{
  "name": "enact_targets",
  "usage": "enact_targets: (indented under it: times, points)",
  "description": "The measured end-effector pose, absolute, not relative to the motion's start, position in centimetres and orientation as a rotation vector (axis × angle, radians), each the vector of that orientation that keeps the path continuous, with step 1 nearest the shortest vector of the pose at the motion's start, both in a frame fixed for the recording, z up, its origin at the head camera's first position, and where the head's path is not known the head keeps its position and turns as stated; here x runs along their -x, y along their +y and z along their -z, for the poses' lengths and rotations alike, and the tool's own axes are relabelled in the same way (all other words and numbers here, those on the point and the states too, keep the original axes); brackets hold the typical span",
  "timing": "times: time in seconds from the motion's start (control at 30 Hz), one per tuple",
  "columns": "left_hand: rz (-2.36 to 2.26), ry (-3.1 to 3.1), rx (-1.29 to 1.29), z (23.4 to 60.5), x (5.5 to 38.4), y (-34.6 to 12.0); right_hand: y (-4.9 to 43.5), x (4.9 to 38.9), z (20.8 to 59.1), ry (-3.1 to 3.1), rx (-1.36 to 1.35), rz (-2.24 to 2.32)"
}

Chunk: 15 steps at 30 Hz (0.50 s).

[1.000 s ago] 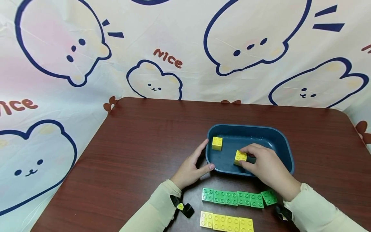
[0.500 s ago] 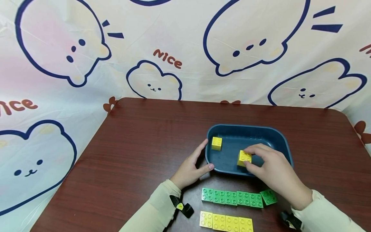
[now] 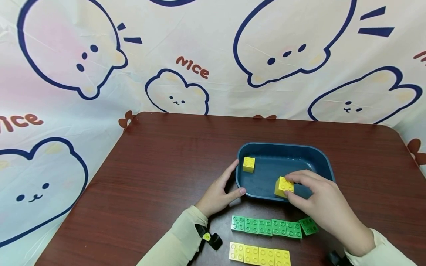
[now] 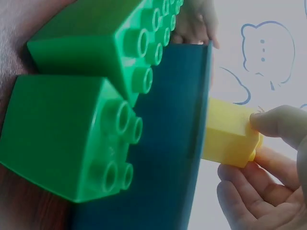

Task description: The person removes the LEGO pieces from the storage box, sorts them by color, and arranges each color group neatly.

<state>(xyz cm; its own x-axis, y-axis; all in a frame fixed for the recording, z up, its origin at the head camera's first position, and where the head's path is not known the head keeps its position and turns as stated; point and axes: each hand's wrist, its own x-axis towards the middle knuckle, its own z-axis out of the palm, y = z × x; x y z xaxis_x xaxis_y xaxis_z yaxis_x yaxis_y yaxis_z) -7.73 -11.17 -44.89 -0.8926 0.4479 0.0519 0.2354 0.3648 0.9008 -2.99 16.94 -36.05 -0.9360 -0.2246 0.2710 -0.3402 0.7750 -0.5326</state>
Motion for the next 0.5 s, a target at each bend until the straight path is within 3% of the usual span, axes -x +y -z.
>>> enact_targets:
  times: [0.5]
  points:
    - [-1.553, 2.421, -0.615, 45.0, 7.8, -11.1, 17.5, 0.5, 36.1, -2.697, -0.479, -0.909]
